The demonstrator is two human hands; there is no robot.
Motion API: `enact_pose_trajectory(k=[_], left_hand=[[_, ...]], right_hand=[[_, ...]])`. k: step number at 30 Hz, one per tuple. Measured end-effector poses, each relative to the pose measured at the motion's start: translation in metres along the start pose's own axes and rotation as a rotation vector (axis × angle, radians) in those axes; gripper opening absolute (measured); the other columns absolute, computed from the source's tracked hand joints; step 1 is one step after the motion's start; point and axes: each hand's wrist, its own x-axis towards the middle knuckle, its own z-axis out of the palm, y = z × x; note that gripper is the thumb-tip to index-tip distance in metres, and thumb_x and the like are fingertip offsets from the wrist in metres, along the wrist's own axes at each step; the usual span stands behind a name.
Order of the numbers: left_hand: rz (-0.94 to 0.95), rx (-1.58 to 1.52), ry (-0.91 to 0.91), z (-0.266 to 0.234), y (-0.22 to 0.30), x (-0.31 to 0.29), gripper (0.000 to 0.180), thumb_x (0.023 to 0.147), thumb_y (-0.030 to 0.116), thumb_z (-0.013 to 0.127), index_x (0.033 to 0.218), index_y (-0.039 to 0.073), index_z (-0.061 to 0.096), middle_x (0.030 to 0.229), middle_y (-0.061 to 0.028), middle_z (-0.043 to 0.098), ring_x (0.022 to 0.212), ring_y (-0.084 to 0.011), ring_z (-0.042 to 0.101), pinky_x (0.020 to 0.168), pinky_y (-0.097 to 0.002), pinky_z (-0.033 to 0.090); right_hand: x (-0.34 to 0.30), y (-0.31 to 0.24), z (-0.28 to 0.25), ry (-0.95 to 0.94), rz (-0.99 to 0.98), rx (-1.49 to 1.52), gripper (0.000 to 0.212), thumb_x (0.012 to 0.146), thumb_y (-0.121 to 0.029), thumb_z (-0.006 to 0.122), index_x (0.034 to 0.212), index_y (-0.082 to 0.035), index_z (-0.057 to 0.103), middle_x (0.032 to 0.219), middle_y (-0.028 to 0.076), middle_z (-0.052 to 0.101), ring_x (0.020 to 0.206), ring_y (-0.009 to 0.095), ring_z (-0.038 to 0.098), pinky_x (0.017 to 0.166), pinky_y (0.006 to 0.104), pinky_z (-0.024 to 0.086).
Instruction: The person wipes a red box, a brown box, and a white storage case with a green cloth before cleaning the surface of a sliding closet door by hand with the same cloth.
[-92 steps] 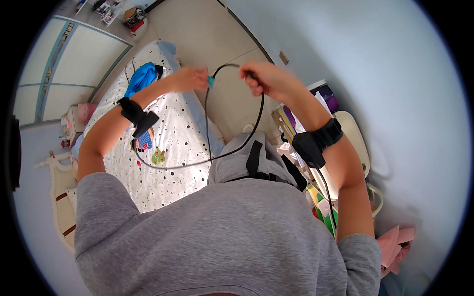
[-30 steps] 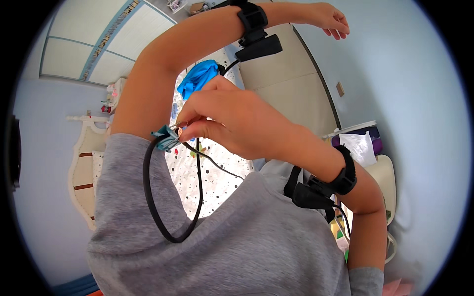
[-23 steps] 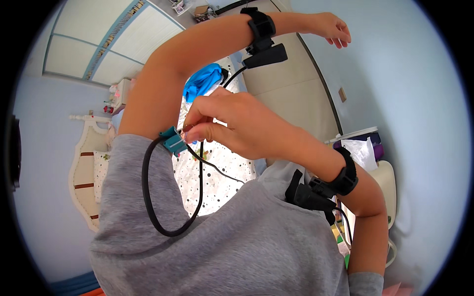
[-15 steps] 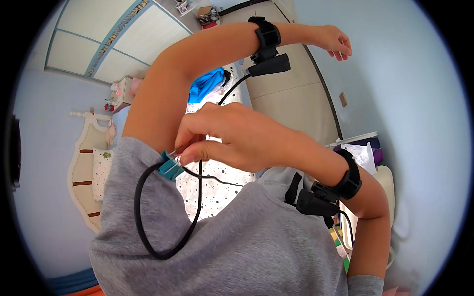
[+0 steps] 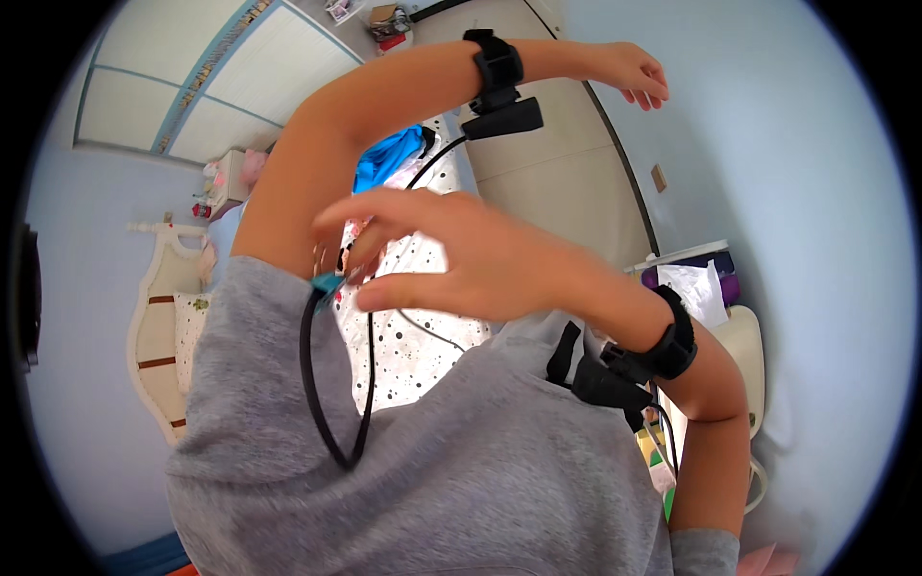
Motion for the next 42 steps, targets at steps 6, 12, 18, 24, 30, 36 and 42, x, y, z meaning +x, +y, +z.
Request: enact_pose_trajectory(k=[6, 12, 18, 24, 30, 36, 42], left_hand=[[0.059, 0.074, 0.131, 0.006, -0.042, 0.011, 0.026, 0.081, 0.029, 0.053, 0.089, 0.005, 0.060, 0.084, -0.0020, 0.063, 0.078, -0.0127, 0.059, 0.069, -0.0264, 0.045], [0.594, 0.494, 0.452, 0.109, -0.119, 0.005, 0.017, 0.081, 0.019, 0.054, 0.089, 0.004, 0.058, 0.089, -0.0114, 0.060, 0.083, -0.0280, 0.056, 0.071, -0.0334, 0.045], [-0.215, -0.749, 0.565, 0.219, -0.138, 0.048, 0.025, 0.082, 0.026, 0.051, 0.093, 0.005, 0.058, 0.086, -0.0068, 0.060, 0.082, -0.0137, 0.056, 0.071, -0.0254, 0.043], [0.090, -0.022, 0.326, 0.238, -0.096, 0.160, 0.039, 0.081, 0.037, 0.047, 0.081, 0.000, 0.059, 0.074, -0.0155, 0.060, 0.073, -0.0319, 0.057, 0.064, -0.0399, 0.041], [-0.010, -0.037, -0.072, 0.308, -0.128, 0.187, 0.059, 0.084, 0.047, 0.038, 0.081, -0.008, 0.058, 0.081, -0.0282, 0.057, 0.080, -0.0422, 0.055, 0.070, -0.0440, 0.041], [-0.162, -0.070, -0.243, 0.324, -0.163, 0.182, 0.064, 0.084, 0.046, 0.041, 0.103, -0.014, 0.049, 0.105, -0.0314, 0.051, 0.101, -0.0422, 0.048, 0.083, -0.0414, 0.039], [-0.118, 0.110, 0.172, 0.320, -0.107, 0.178, 0.061, 0.080, 0.047, 0.046, 0.110, -0.007, 0.047, 0.108, -0.0256, 0.051, 0.104, -0.0365, 0.047, 0.086, -0.0390, 0.037]], right_hand=[[-0.100, 0.038, -0.041, 0.439, 0.529, -0.070, 0.040, 0.083, -0.017, 0.052, 0.120, -0.007, 0.043, 0.093, 0.004, 0.061, 0.087, 0.012, 0.054, 0.081, 0.0272, 0.039], [-0.293, 0.045, -0.002, 1.062, 0.839, -0.133, 0.029, 0.088, -0.021, 0.047, 0.112, -0.004, 0.049, 0.090, 0.007, 0.059, 0.086, 0.013, 0.054, 0.079, 0.0272, 0.041], [-0.381, 0.041, 0.098, 1.631, 1.024, -0.251, 0.024, 0.086, -0.018, 0.047, 0.104, -0.004, 0.054, 0.087, 0.007, 0.060, 0.078, 0.015, 0.056, 0.072, 0.0263, 0.043], [-0.417, 0.042, 0.087, 1.667, 1.115, -1.360, 0.023, 0.079, -0.012, 0.054, 0.101, -0.005, 0.056, 0.105, 0.015, 0.052, 0.105, 0.032, 0.046, 0.091, 0.0377, 0.034], [-0.511, 0.098, 0.064, 1.857, 1.580, -1.411, 0.070, 0.073, -0.054, 0.054, 0.131, -0.023, 0.031, 0.137, 0.022, 0.014, 0.125, 0.041, 0.013, 0.099, 0.0503, 0.017], [-0.493, 0.108, 0.064, 1.710, 1.581, -1.451, 0.063, 0.076, -0.045, 0.053, 0.130, -0.023, 0.031, 0.137, 0.017, 0.017, 0.125, 0.039, 0.013, 0.099, 0.0513, 0.017], [-0.492, 0.097, 0.051, 1.751, 1.654, -1.630, 0.040, 0.072, -0.030, 0.058, 0.109, -0.016, 0.053, 0.117, 0.012, 0.043, 0.110, 0.031, 0.035, 0.086, 0.0466, 0.031]])
